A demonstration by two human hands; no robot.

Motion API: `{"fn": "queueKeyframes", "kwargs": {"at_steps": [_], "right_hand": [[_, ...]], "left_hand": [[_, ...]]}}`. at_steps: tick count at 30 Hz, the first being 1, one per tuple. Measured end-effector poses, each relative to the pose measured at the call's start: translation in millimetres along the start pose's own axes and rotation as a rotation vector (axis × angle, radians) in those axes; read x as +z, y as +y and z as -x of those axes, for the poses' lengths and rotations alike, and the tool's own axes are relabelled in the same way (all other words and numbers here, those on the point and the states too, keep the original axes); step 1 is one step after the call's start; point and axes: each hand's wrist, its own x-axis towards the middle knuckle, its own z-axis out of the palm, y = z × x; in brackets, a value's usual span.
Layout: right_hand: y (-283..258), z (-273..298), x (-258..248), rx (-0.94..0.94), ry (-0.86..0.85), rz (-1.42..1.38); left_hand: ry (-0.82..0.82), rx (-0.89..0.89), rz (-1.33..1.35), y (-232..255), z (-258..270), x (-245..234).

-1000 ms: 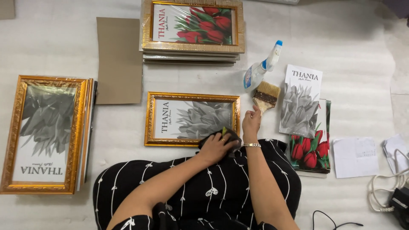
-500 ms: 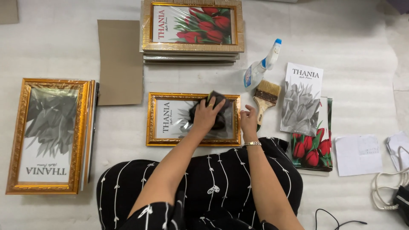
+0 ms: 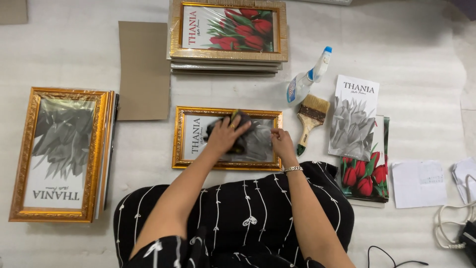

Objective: Cleaning a picture frame by brushing off dust, applying spray cleaner, and wiping the glass surface.

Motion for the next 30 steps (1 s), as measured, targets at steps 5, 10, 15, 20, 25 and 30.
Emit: {"fn": "queueKeyframes", "kwargs": {"at_steps": [5, 10, 15, 20, 25, 30], "right_hand": [[-19.2, 11.9, -8.3, 0.019, -0.010, -0.044], [-17.8, 9.1, -7.6, 0.010, -0.024, -0.018], [-16.9, 9.4, -3.0, 0.003, -0.025, -0.002], [-16.4, 10.2, -1.2, -0.004, -0.023, 0.016], [-10.8, 7.6, -0.3, -0.002, -0.030, 0.036], [-16.3, 11.5, -4.8, -0.019, -0.019, 0.006]], "left_hand": [[-0.001, -0.169, -0.040, -4.7, -22.5, 5.5], [-0.220, -0.146, 0.062, 17.8, 20.0, -28.1], [-0.396, -0.036, 0.278, 15.7, 77.5, -77.0], [-0.327, 0.044, 0.134, -31.4, 66.4, -64.7], [-0.153, -0.030, -0.040, -66.2, 31.2, -22.0], [-0.252, -0.303, 0.008, -56.6, 16.3, -5.7]]}}
